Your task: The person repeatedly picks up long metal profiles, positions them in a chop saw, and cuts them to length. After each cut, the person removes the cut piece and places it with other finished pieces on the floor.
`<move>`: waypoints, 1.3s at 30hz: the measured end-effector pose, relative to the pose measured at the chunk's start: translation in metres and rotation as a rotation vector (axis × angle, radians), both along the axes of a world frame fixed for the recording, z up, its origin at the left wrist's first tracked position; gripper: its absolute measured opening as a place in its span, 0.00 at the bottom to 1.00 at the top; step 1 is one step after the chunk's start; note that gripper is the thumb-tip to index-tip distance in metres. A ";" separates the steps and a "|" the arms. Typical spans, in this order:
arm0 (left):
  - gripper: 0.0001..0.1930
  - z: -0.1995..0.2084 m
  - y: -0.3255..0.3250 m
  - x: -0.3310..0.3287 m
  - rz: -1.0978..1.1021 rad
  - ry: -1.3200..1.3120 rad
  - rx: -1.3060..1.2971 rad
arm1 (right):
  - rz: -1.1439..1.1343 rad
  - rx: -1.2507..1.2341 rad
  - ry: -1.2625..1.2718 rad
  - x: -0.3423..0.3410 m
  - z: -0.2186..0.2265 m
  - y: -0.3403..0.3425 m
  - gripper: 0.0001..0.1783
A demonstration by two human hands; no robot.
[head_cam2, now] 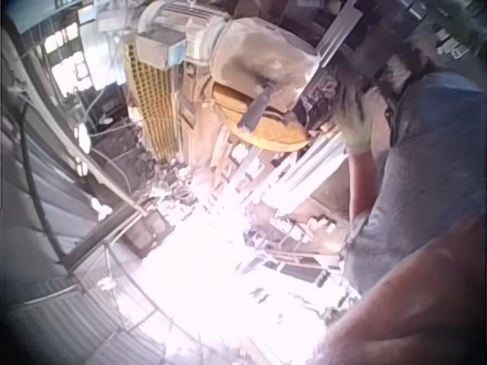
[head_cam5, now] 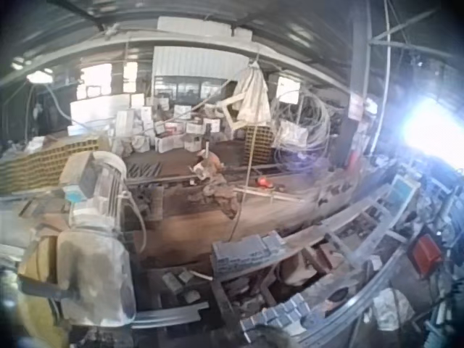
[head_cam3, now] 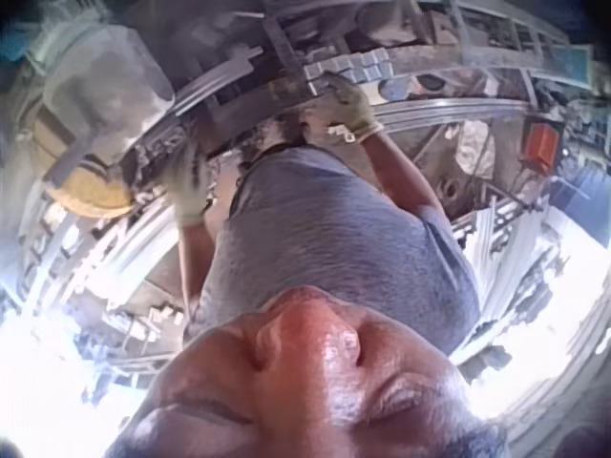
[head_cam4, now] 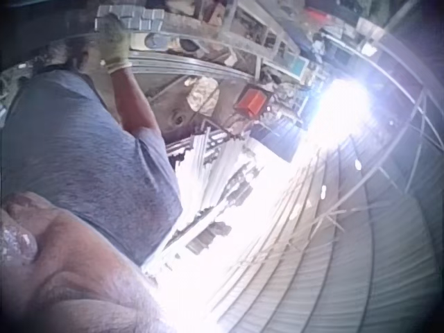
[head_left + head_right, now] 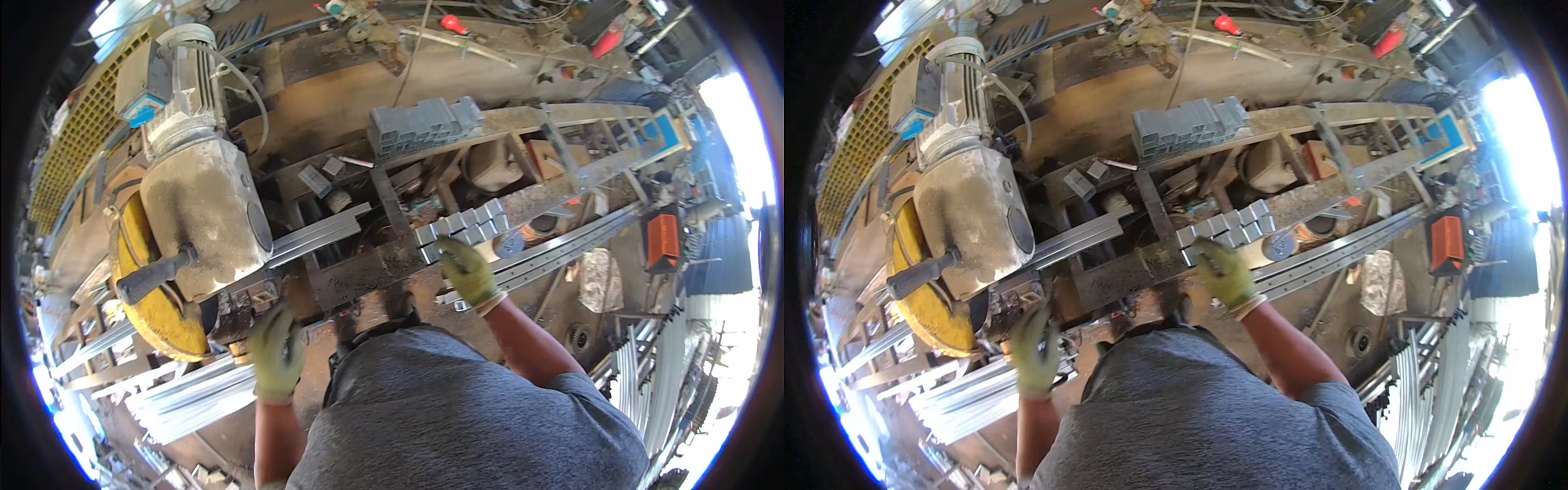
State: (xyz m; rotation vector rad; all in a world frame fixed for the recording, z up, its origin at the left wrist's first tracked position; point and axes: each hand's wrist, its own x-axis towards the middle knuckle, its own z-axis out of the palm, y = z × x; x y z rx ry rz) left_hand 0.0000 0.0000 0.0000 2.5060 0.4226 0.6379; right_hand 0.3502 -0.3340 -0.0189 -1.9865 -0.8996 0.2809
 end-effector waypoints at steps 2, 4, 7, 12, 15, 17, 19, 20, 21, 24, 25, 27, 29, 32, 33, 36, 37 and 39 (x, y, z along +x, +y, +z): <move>0.37 -0.008 0.002 0.021 0.068 0.150 0.044 | -0.056 0.075 -0.023 0.019 0.002 -0.010 0.19; 0.40 -0.031 0.011 0.073 0.171 0.298 0.121 | -0.118 0.122 -0.030 0.040 0.005 -0.029 0.20; 0.42 -0.051 0.034 0.133 0.230 0.450 0.262 | -0.231 0.158 -0.019 0.073 -0.003 -0.060 0.19; 0.42 -0.052 0.065 0.177 0.122 0.695 0.296 | -0.502 0.207 0.246 0.128 -0.039 -0.134 0.20; 0.41 -0.048 0.067 0.190 0.077 0.757 0.309 | -0.629 0.174 0.204 0.166 -0.067 -0.171 0.22; 0.40 -0.047 0.058 0.204 0.055 0.730 0.329 | -0.662 0.129 0.196 0.187 -0.085 -0.190 0.23; 0.39 -0.050 0.041 0.237 -0.012 0.630 0.369 | -0.651 0.092 0.139 0.209 -0.101 -0.200 0.23; 0.38 -0.050 0.029 0.254 -0.050 0.579 0.386 | -0.646 0.048 0.048 0.216 -0.107 -0.203 0.23; 0.37 -0.047 0.022 0.271 -0.066 0.596 0.391 | -0.672 -0.002 0.016 0.223 -0.112 -0.202 0.24; 0.40 -0.041 -0.021 0.342 -0.139 0.695 0.348 | -0.588 -0.115 -0.211 0.240 -0.116 -0.201 0.27; 0.41 -0.039 -0.038 0.371 -0.154 0.719 0.347 | -0.592 -0.231 -0.280 0.242 -0.116 -0.200 0.28; 0.42 -0.033 -0.072 0.428 -0.219 0.660 0.346 | -0.559 -0.196 -0.357 0.235 -0.115 -0.194 0.29; 0.43 -0.031 -0.110 0.484 -0.235 0.703 0.346 | -0.549 -0.215 -0.383 0.233 -0.111 -0.193 0.31; 0.47 -0.032 -0.141 0.546 -0.349 0.606 0.288 | -0.564 -0.269 -0.391 0.231 -0.106 -0.190 0.34; 0.48 -0.033 -0.141 0.551 -0.362 0.588 0.270 | -0.566 -0.265 -0.413 0.232 -0.105 -0.189 0.34; 0.54 -0.042 -0.114 0.527 -0.418 0.613 0.154 | -0.582 -0.245 -0.388 0.230 -0.104 -0.191 0.34; 0.56 -0.047 -0.099 0.505 -0.431 0.646 0.187 | -0.566 -0.254 -0.381 0.228 -0.105 -0.191 0.34; 0.60 -0.058 -0.072 0.470 -0.427 0.704 0.238 | -0.579 -0.249 -0.334 0.229 -0.106 -0.190 0.35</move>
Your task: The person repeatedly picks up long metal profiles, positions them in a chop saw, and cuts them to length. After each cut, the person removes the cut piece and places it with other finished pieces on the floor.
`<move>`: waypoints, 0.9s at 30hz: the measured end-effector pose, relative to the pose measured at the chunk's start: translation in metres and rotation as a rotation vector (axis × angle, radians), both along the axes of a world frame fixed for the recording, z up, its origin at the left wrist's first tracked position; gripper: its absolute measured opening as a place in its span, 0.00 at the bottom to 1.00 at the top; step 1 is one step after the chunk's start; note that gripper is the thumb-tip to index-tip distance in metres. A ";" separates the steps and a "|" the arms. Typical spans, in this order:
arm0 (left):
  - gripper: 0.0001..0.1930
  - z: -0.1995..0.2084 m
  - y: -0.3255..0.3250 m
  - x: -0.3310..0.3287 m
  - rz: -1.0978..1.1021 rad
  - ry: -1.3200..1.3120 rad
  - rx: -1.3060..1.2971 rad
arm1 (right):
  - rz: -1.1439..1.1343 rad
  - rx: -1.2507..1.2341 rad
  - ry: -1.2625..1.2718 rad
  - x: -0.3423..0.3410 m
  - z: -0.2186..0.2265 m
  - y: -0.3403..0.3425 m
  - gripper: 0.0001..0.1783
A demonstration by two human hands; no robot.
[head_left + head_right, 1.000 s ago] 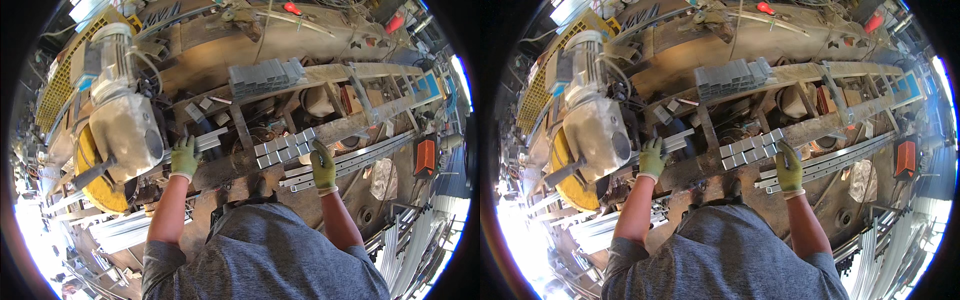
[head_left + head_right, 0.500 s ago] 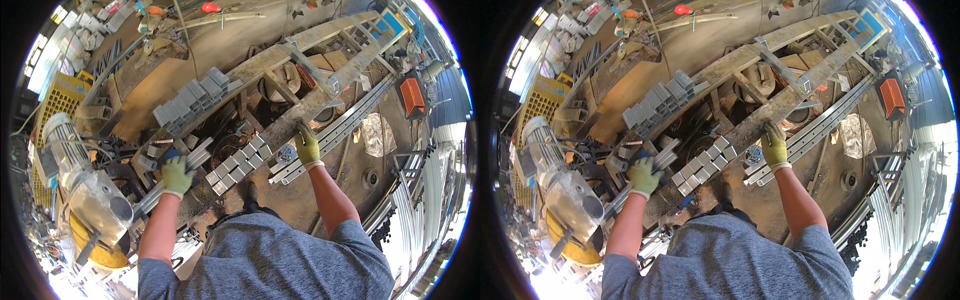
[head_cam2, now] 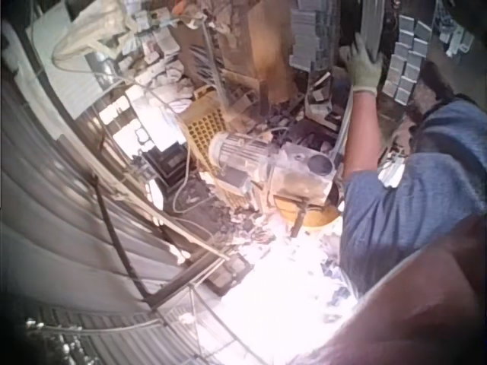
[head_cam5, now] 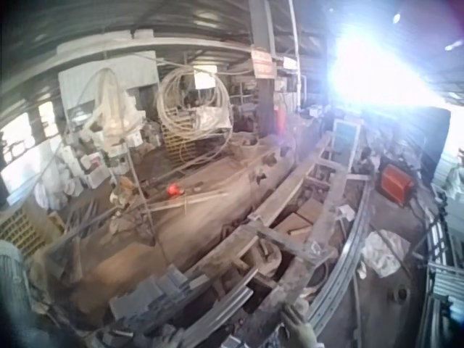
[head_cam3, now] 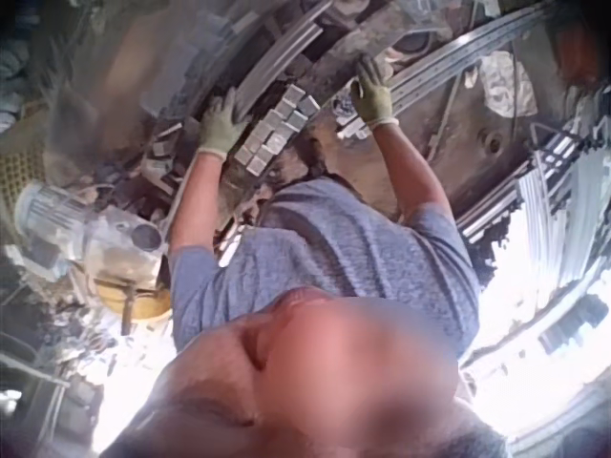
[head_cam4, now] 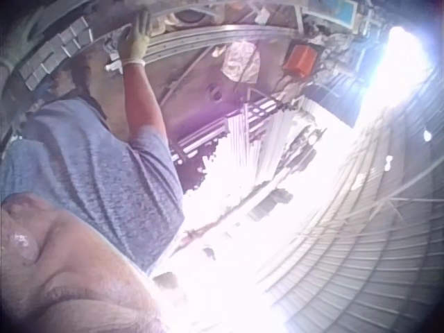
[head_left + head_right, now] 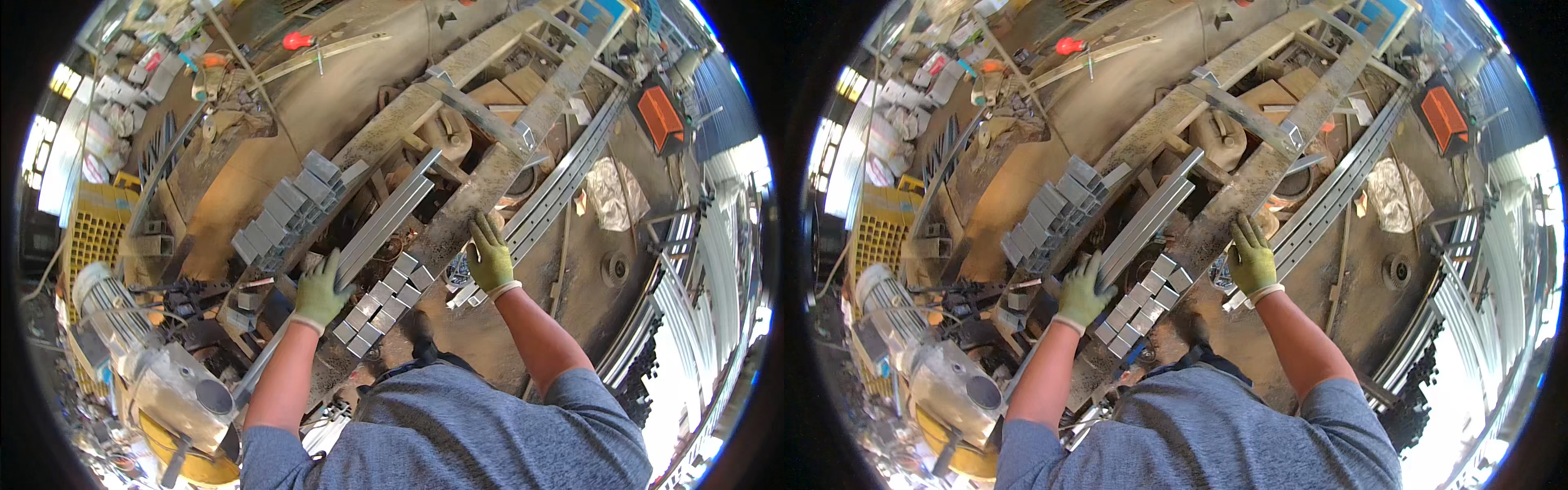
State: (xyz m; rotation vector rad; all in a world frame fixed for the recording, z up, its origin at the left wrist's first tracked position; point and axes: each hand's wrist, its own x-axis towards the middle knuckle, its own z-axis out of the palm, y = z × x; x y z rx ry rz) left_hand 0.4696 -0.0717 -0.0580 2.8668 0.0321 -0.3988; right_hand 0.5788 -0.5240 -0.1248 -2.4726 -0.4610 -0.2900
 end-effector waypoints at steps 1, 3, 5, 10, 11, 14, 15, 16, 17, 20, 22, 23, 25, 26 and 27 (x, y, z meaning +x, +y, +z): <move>0.60 -0.008 0.010 -0.010 -0.028 -0.080 -0.088 | 0.008 0.040 -0.044 0.000 0.000 0.000 0.35; 0.61 -0.025 0.020 -0.017 -0.028 -0.110 -0.157 | 0.003 0.037 -0.049 0.000 -0.001 0.001 0.35; 0.62 -0.037 0.018 -0.007 0.010 -0.062 -0.182 | -0.005 0.028 -0.060 0.000 0.000 0.003 0.35; 0.60 -0.045 -0.018 0.041 -0.038 -0.146 -0.075 | -0.011 -0.020 -0.015 -0.002 0.006 0.001 0.37; 0.60 -0.045 -0.026 0.052 -0.032 -0.144 -0.071 | -0.010 -0.017 -0.020 -0.001 0.007 0.001 0.37; 0.58 -0.046 -0.048 0.082 -0.063 -0.208 -0.060 | -0.009 -0.017 -0.028 -0.001 0.007 0.000 0.37; 0.58 -0.048 -0.054 0.092 -0.067 -0.206 -0.036 | -0.010 -0.015 -0.029 -0.001 0.007 0.000 0.37; 0.58 -0.049 -0.059 0.101 -0.079 -0.203 0.000 | -0.011 -0.004 -0.035 -0.001 0.007 0.000 0.37; 0.58 -0.050 -0.064 0.111 -0.140 -0.286 -0.007 | -0.013 -0.001 -0.034 0.000 0.006 0.000 0.37; 0.60 -0.051 -0.080 0.141 -0.154 -0.237 0.034 | -0.012 -0.003 -0.050 0.000 0.004 -0.001 0.38; 0.61 -0.050 -0.095 0.162 -0.134 -0.231 0.024 | -0.005 -0.008 -0.050 0.000 0.003 -0.001 0.39; 0.60 -0.049 -0.103 0.173 -0.126 -0.204 0.013 | -0.007 -0.006 -0.056 0.000 0.002 -0.001 0.39; 0.61 -0.045 -0.117 0.192 -0.106 -0.135 0.012 | -0.013 -0.001 -0.042 0.000 0.001 0.000 0.40; 0.61 -0.042 -0.121 0.197 -0.103 -0.114 0.000 | -0.018 0.003 -0.025 -0.001 0.000 0.000 0.40; 0.61 -0.038 -0.123 0.201 -0.098 -0.094 -0.012 | -0.023 0.007 -0.010 0.000 0.000 0.000 0.40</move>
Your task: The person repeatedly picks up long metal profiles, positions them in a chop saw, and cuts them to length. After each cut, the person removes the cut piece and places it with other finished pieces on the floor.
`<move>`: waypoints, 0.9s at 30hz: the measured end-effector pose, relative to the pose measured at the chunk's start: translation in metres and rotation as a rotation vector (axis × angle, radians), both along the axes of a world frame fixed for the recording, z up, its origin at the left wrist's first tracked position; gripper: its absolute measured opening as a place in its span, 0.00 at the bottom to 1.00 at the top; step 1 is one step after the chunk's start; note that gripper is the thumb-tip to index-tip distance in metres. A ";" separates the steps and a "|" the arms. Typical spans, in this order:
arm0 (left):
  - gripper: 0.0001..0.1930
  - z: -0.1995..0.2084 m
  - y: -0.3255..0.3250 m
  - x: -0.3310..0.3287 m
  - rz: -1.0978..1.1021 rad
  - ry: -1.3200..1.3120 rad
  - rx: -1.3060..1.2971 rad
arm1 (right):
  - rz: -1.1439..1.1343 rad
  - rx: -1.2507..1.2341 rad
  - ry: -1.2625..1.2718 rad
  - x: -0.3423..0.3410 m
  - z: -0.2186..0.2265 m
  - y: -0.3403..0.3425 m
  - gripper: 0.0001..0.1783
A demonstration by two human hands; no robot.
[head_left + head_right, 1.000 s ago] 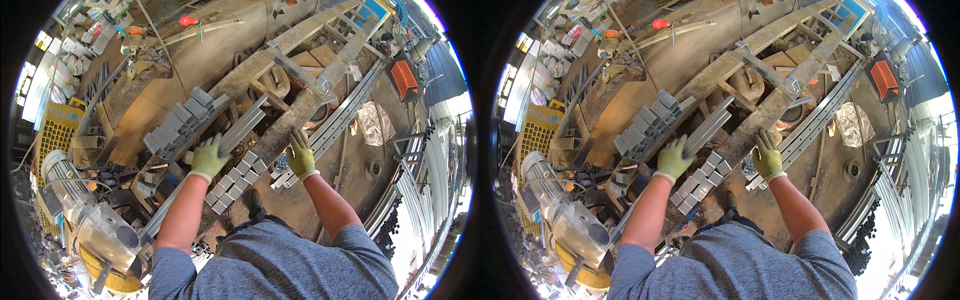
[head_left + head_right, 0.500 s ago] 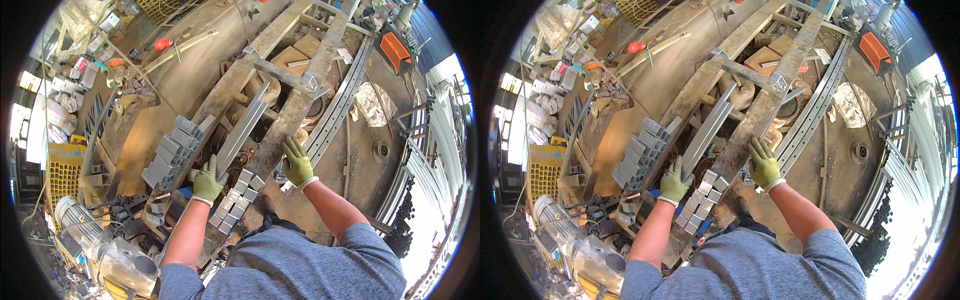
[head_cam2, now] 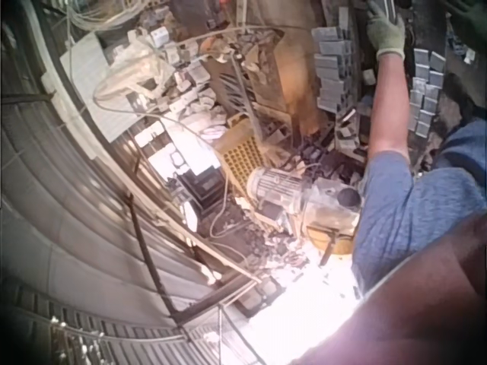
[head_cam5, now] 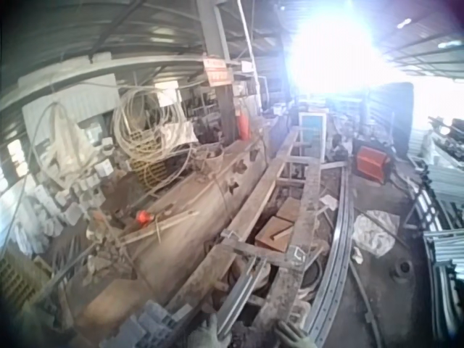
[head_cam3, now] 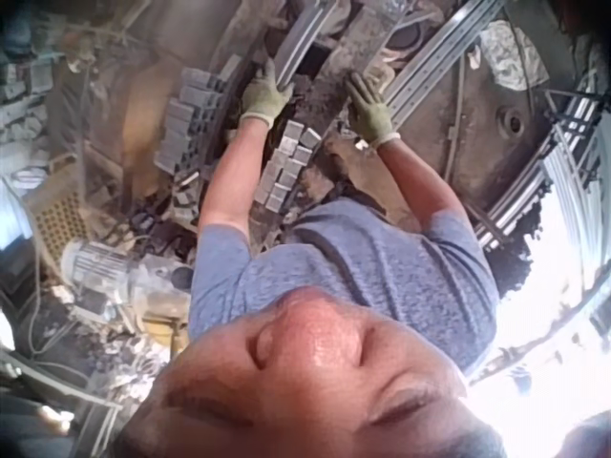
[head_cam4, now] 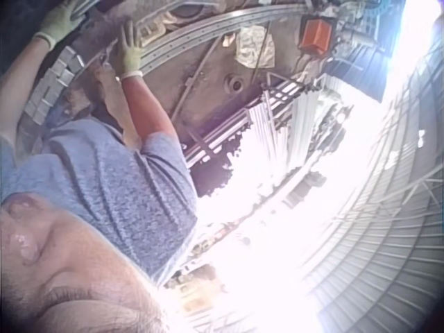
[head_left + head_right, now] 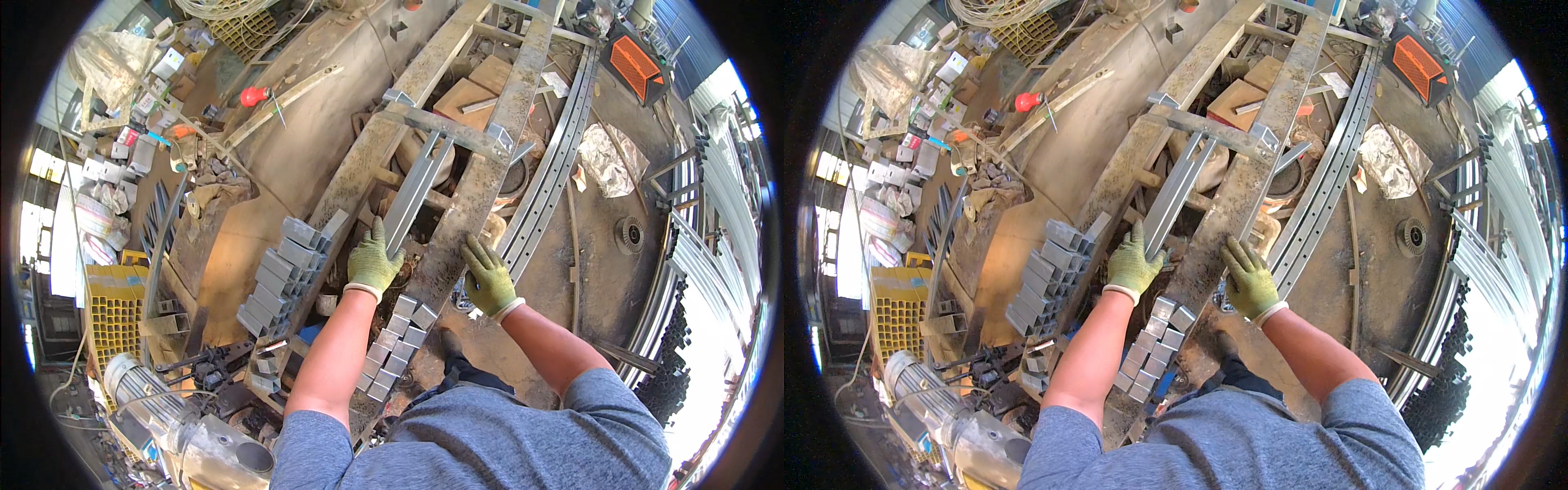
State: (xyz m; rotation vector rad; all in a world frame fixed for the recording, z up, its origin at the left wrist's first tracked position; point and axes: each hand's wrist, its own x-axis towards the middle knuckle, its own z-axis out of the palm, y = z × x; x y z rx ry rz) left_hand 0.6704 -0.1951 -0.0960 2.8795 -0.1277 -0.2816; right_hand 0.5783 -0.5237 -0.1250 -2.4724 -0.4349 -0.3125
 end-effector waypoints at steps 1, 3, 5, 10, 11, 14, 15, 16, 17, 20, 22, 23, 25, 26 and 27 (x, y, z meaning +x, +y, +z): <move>0.61 0.004 0.001 0.002 0.005 0.021 -0.012 | 0.000 0.005 -0.003 0.000 0.000 0.000 0.40; 0.59 0.013 0.012 0.000 0.066 0.094 -0.229 | 0.000 0.015 -0.008 0.000 -0.002 0.000 0.40; 0.58 0.023 0.036 -0.004 0.169 0.228 -0.511 | 0.013 0.030 -0.018 0.001 -0.003 -0.001 0.41; 0.37 0.017 0.081 0.008 0.186 0.597 -0.782 | 0.010 0.045 -0.020 0.001 -0.006 -0.003 0.43; 0.37 0.012 0.082 0.014 0.152 0.598 -0.760 | 0.011 0.047 -0.017 0.002 -0.006 -0.003 0.43; 0.36 -0.002 0.076 0.030 0.102 0.561 -0.743 | 0.015 0.057 -0.017 0.002 -0.007 -0.005 0.44; 0.36 -0.004 0.071 0.036 0.104 0.537 -0.718 | 0.017 0.057 -0.001 0.002 -0.007 -0.005 0.44; 0.34 -0.006 0.066 0.041 0.103 0.500 -0.721 | 0.019 0.062 0.007 0.002 -0.007 -0.005 0.44; 0.34 -0.006 0.061 0.048 0.110 0.506 -0.752 | 0.023 0.076 0.004 0.002 -0.007 -0.005 0.44; 0.32 -0.003 0.045 0.072 0.131 0.517 -0.734 | 0.026 0.083 -0.011 0.003 -0.009 -0.007 0.45; 0.33 0.001 0.038 0.083 0.184 0.591 -0.799 | 0.028 0.057 0.021 0.003 -0.011 -0.008 0.46; 0.34 0.003 0.035 0.085 0.211 0.633 -0.821 | 0.031 0.059 0.026 0.003 -0.012 -0.008 0.46; 0.35 0.006 0.034 0.081 0.193 0.611 -0.846 | 0.033 0.041 0.020 0.003 -0.014 -0.009 0.47; 0.35 0.008 0.035 0.076 0.175 0.601 -0.859 | 0.034 0.044 0.014 0.003 -0.014 -0.008 0.48; 0.36 0.008 0.036 0.070 0.158 0.592 -0.873 | 0.035 0.058 -0.009 0.003 -0.014 -0.008 0.48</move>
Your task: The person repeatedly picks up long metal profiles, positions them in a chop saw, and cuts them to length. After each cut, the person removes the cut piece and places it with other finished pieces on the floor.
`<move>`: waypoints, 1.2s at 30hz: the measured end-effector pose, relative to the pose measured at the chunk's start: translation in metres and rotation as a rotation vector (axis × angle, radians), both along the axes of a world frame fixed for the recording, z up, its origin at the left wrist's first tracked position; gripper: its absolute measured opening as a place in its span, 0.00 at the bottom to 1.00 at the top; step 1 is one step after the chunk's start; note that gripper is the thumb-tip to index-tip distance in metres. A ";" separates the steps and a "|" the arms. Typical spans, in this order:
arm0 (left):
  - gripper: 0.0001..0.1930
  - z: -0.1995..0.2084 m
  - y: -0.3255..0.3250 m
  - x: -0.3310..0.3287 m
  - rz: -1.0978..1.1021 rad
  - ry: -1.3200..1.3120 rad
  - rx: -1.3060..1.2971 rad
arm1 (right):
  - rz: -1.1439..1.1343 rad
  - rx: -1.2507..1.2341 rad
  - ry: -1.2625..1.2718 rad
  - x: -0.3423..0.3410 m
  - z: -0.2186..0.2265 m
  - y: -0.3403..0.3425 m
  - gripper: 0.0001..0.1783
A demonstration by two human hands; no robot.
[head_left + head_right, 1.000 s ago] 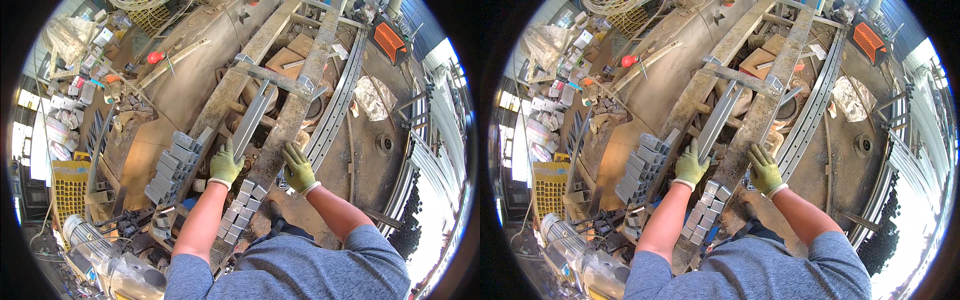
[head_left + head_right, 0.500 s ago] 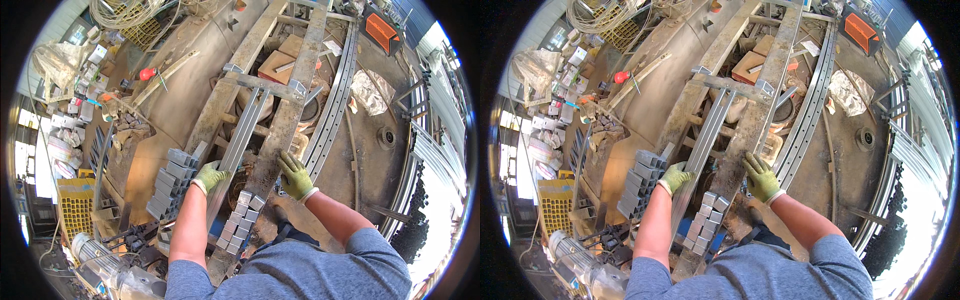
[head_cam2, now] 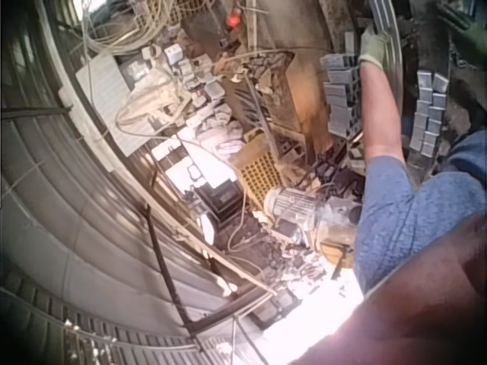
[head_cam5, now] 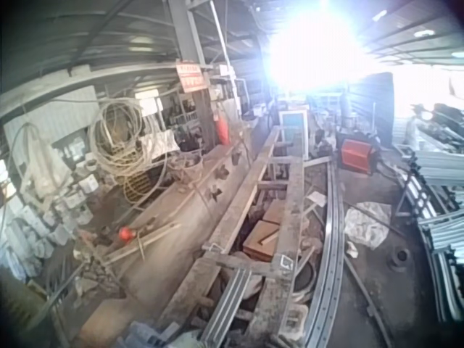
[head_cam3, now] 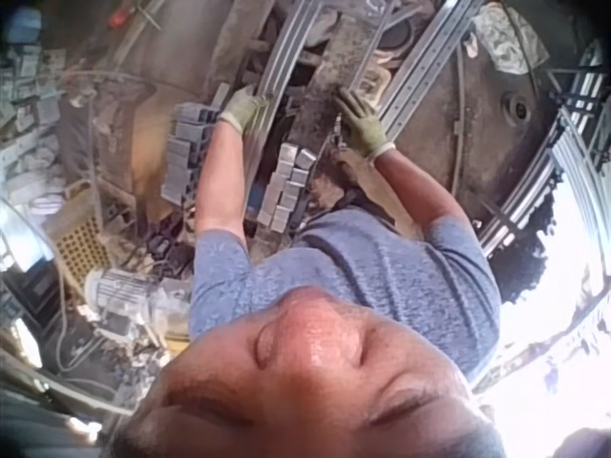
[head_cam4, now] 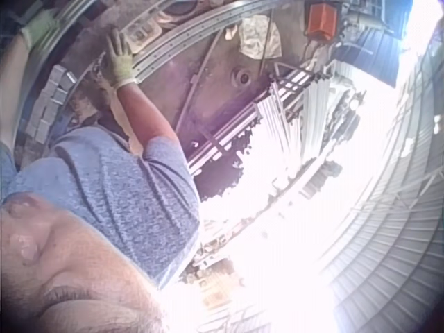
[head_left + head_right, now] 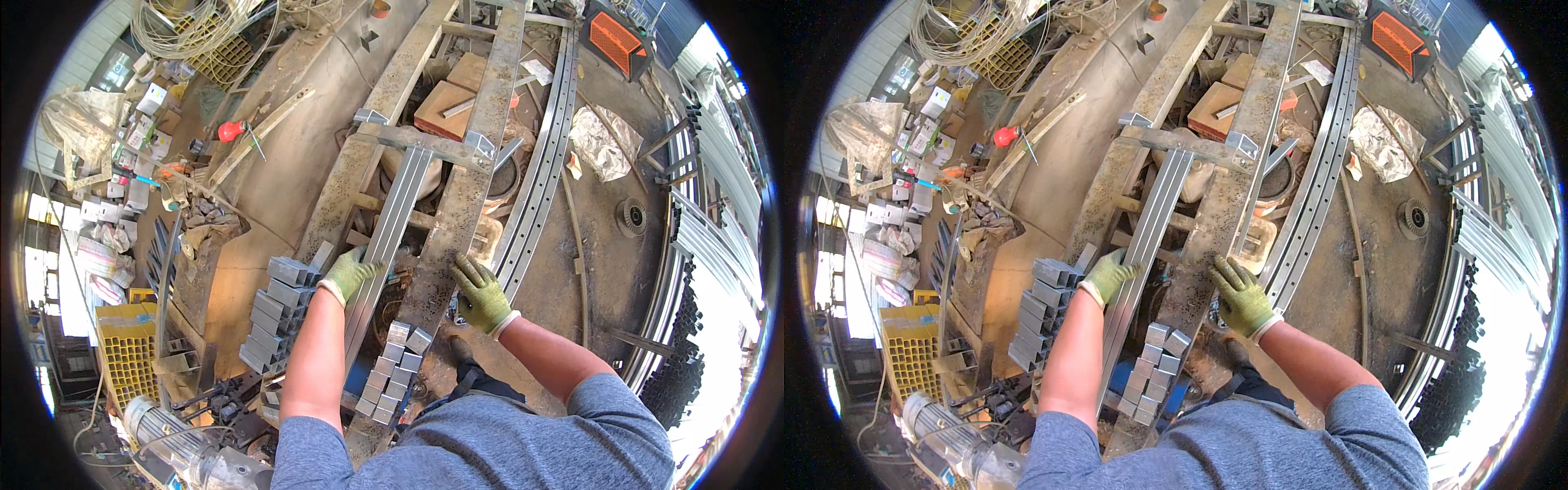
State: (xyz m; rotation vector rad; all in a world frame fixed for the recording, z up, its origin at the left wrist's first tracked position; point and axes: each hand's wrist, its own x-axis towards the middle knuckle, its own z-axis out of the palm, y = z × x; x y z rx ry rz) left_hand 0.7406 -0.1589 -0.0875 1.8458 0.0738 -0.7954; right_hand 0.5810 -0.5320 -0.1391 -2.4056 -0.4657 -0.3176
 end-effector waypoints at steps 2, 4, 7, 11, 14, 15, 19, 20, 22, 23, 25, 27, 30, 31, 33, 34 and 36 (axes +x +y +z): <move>0.35 0.001 0.005 -0.013 -0.062 -0.051 -0.008 | 0.001 -0.013 0.022 0.001 0.000 0.000 0.48; 0.34 -0.002 0.009 -0.019 -0.054 0.008 -0.032 | -0.003 -0.008 0.040 0.000 0.001 0.000 0.49; 0.34 -0.011 0.015 -0.014 0.023 0.100 -0.027 | 0.002 -0.002 0.053 0.000 0.001 0.000 0.50; 0.35 -0.022 0.014 0.004 -0.030 -0.005 0.077 | -0.005 -0.004 0.035 -0.001 -0.002 0.001 0.51; 0.47 -0.013 0.011 -0.004 0.036 -0.140 0.092 | 0.007 -0.025 -0.001 0.000 -0.003 0.004 0.51; 0.52 -0.006 0.014 -0.024 0.039 -0.211 0.071 | 0.010 -0.026 0.007 0.000 -0.003 0.003 0.51; 0.50 0.034 0.044 -0.138 -0.113 -0.889 0.548 | 0.022 -0.007 0.048 -0.001 -0.002 0.001 0.51; 0.48 0.040 0.056 -0.174 -0.152 -0.962 0.637 | 0.018 0.014 0.057 -0.001 -0.002 0.001 0.51; 0.48 0.044 0.078 -0.243 -0.248 -0.854 0.785 | 0.018 0.012 0.080 -0.001 -0.002 0.001 0.52; 0.49 0.039 0.089 -0.262 -0.294 -0.823 0.812 | 0.019 0.015 0.097 -0.002 -0.002 0.001 0.52; 0.49 0.026 0.103 -0.289 -0.350 -0.834 0.827 | 0.026 0.012 0.067 -0.003 -0.004 0.001 0.53; 0.49 0.014 0.110 -0.296 -0.393 -0.762 0.909 | 0.034 0.029 0.016 -0.002 -0.007 0.003 0.52; 0.51 0.012 0.105 -0.291 -0.420 -0.715 0.940 | 0.025 0.006 0.015 -0.002 -0.013 0.006 0.52; 0.51 0.015 0.101 -0.285 -0.415 -0.701 0.946 | 0.011 -0.027 0.061 -0.005 -0.015 0.007 0.52; 0.51 0.025 0.092 -0.280 -0.402 -0.676 0.967 | 0.017 -0.013 0.123 -0.008 -0.018 0.008 0.52; 0.50 0.030 0.089 -0.278 -0.409 -0.626 1.009 | 0.028 -0.008 0.144 -0.008 -0.020 0.008 0.52; 0.51 0.041 0.086 -0.279 -0.417 -0.541 1.008 | 0.005 -0.133 0.151 -0.010 -0.021 0.010 0.55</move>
